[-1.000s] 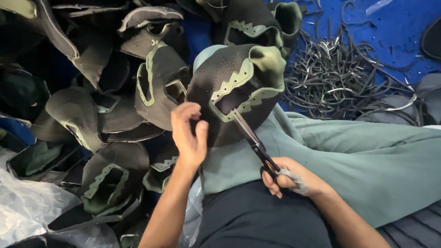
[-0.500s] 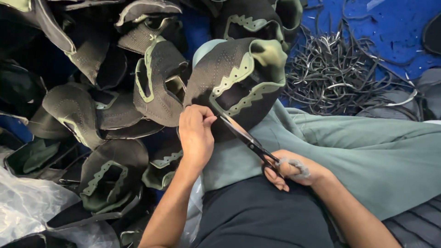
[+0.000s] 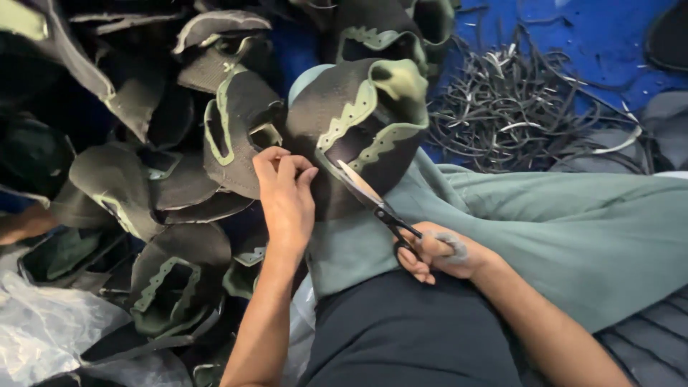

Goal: The person trims excess material from shoe upper components using scissors.

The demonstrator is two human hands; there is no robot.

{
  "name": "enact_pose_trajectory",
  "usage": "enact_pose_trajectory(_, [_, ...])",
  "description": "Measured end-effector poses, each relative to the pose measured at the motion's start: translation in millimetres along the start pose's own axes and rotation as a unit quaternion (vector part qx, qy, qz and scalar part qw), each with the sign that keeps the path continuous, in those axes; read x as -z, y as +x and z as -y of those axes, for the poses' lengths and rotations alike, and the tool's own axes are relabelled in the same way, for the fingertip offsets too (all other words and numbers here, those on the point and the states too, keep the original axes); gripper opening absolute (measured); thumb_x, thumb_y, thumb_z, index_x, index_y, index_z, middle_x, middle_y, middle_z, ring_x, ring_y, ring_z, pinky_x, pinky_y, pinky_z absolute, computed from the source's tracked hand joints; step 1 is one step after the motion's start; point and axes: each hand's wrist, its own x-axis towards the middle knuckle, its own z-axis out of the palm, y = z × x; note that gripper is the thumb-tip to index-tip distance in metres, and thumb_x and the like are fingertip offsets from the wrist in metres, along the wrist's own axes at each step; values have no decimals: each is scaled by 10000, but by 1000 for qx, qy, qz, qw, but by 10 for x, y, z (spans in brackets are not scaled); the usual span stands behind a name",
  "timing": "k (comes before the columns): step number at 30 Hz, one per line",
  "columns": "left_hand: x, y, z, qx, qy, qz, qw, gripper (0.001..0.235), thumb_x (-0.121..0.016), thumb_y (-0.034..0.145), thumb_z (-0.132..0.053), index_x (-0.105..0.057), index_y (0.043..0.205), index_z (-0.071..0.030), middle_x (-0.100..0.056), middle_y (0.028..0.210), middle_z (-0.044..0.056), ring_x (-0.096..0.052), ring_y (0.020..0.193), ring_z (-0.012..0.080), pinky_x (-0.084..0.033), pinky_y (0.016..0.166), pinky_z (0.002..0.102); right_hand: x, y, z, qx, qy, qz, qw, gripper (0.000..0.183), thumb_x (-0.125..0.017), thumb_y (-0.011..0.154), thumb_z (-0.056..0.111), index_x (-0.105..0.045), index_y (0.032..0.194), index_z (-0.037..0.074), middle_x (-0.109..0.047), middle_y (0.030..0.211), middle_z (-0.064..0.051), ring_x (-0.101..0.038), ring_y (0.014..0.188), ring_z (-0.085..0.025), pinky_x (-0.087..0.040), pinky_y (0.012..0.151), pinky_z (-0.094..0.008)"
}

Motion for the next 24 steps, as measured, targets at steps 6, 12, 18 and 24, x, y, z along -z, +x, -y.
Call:
enact_pose_trajectory(6, [-66,-107,202,21,6,41,999,100,-636,931,65,-565,950,-2,-601,900,134,-609,867,335,-495,797,403,72,210,-5,-28,-27,-5,999,384,-855,773,266,-565,847,26,-578,728,-64,-608,616,-142,-514,533,-257])
enact_pose_trajectory(12, [-144,-226,368,57,-28,-1,998,80,-554,999,65,-542,967,-8,-577,848,110,-589,772,245,-504,756,346,231,264,-180,-4,13,-44,999,439,-784,909,402,-560,843,31,-537,662,-21,-576,545,-92,-461,466,-189])
enact_pose_trajectory(18, [-34,-259,347,145,-63,-30,987,256,-630,1015,-26,-537,1253,-6,-626,864,81,-584,725,167,-494,682,299,-18,163,50,16,82,116,990,602,-854,806,539,-559,942,33,-569,792,-53,-635,716,-132,-546,601,-254])
enact_pose_trajectory(24, [85,-126,159,120,54,40,991,688,-745,874,-75,-457,1496,-8,-610,787,111,-591,764,297,-495,749,435,393,249,-92,81,37,-86,992,335,-783,885,248,-555,925,6,-489,693,-25,-526,600,-128,-454,481,-224])
